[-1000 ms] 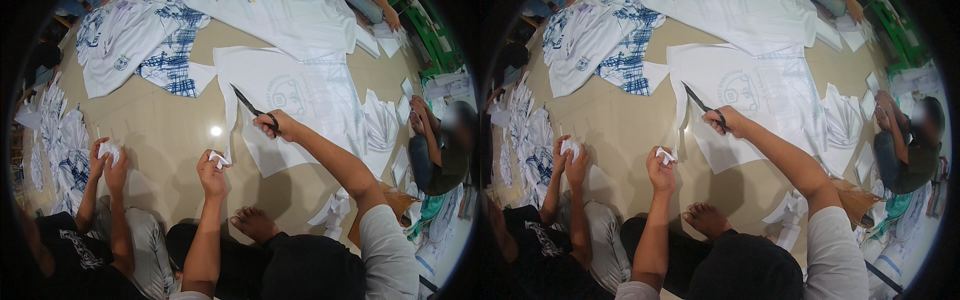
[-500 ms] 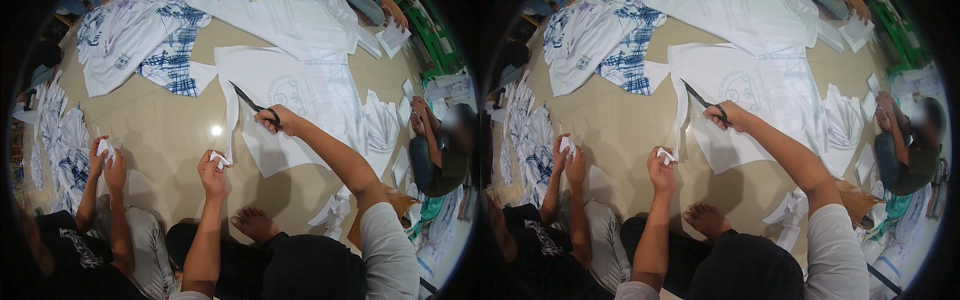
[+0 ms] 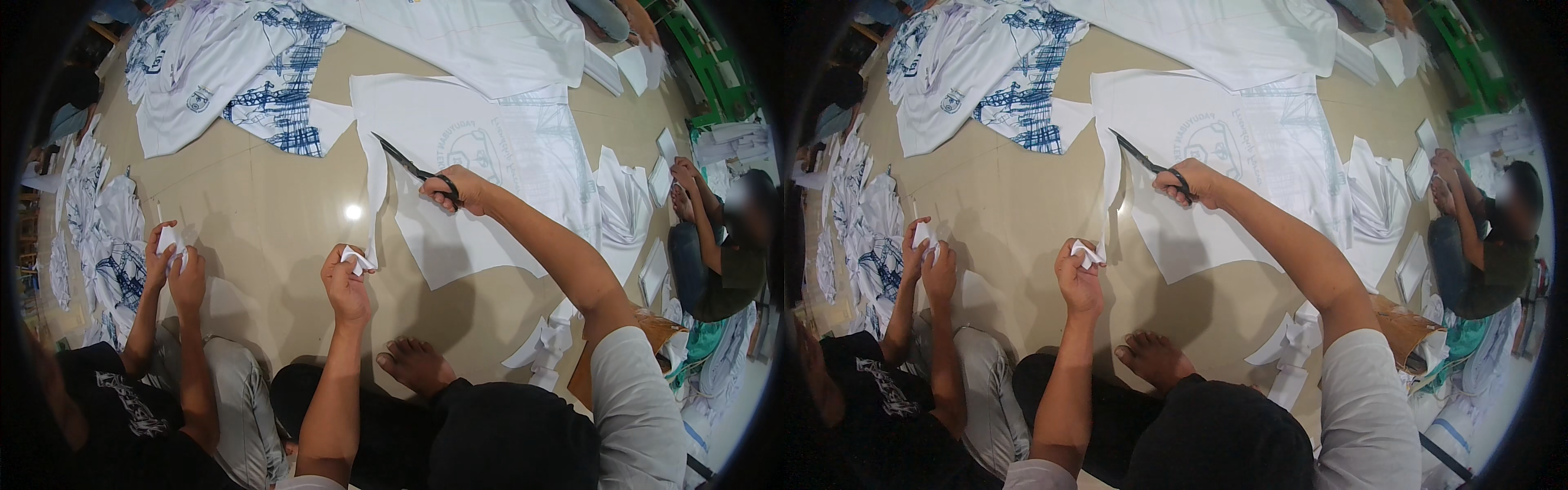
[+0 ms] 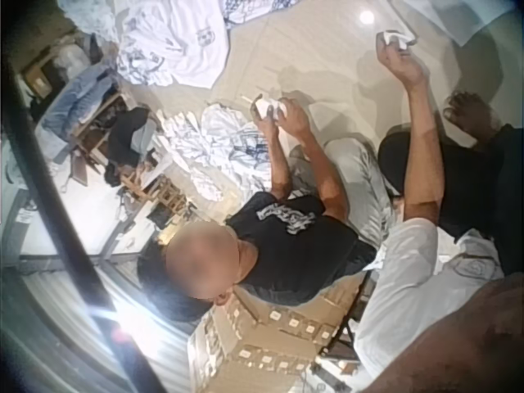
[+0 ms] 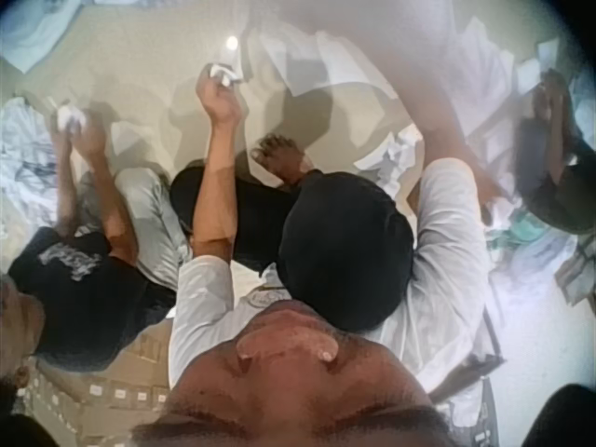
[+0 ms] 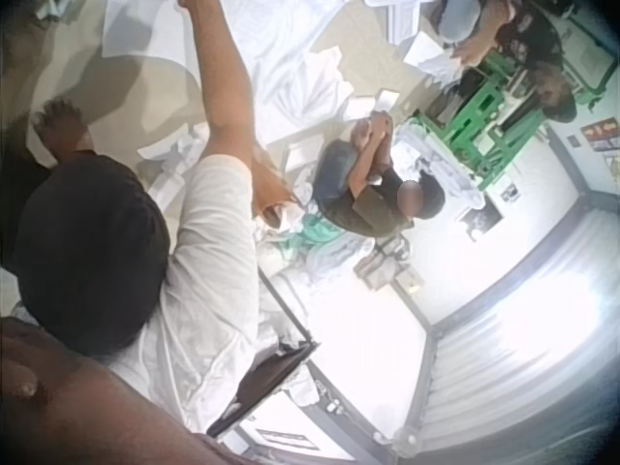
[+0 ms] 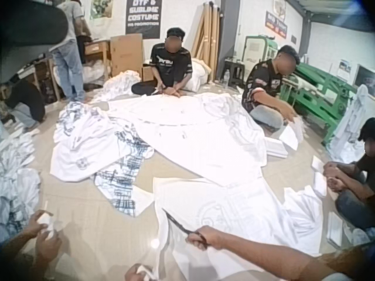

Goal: The person cuts a large white fabric sheet with a printed design using scissors. They trim the edges and shape the fabric while sitting on the floor.

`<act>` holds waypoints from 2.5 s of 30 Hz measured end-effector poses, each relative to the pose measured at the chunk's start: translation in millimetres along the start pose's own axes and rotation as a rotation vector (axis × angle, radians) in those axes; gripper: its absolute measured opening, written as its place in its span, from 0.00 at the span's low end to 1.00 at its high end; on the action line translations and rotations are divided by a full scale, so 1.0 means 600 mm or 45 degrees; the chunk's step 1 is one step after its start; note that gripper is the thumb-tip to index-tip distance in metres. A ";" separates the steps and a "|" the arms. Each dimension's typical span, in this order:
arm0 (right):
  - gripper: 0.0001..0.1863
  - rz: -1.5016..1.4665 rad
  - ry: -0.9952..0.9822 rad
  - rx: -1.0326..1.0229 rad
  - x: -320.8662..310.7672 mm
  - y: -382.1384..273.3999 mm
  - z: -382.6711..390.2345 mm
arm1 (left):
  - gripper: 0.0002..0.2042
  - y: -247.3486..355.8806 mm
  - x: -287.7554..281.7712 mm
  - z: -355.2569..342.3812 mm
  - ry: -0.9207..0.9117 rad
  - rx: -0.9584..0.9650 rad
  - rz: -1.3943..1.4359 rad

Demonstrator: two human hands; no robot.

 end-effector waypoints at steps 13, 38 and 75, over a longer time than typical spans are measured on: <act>0.13 0.081 -0.010 0.000 -0.008 -0.010 0.004 | 0.09 0.009 0.000 0.003 0.037 0.005 0.000; 0.15 -0.673 0.294 -0.091 0.191 0.023 -0.015 | 0.08 0.108 -0.050 -0.037 0.131 0.312 0.361; 0.13 -0.655 0.504 -0.180 0.204 0.008 -0.048 | 0.07 0.104 -0.060 -0.037 0.165 0.281 0.438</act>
Point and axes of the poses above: each hand's wrist, its own z-axis away from the middle knuckle, its own x-axis out of the palm, y = z × x, the point moved 7 cm from there along -z, towards the middle knuckle, and after that the axes turned 6 degrees about -x, right-handed, at the moved point
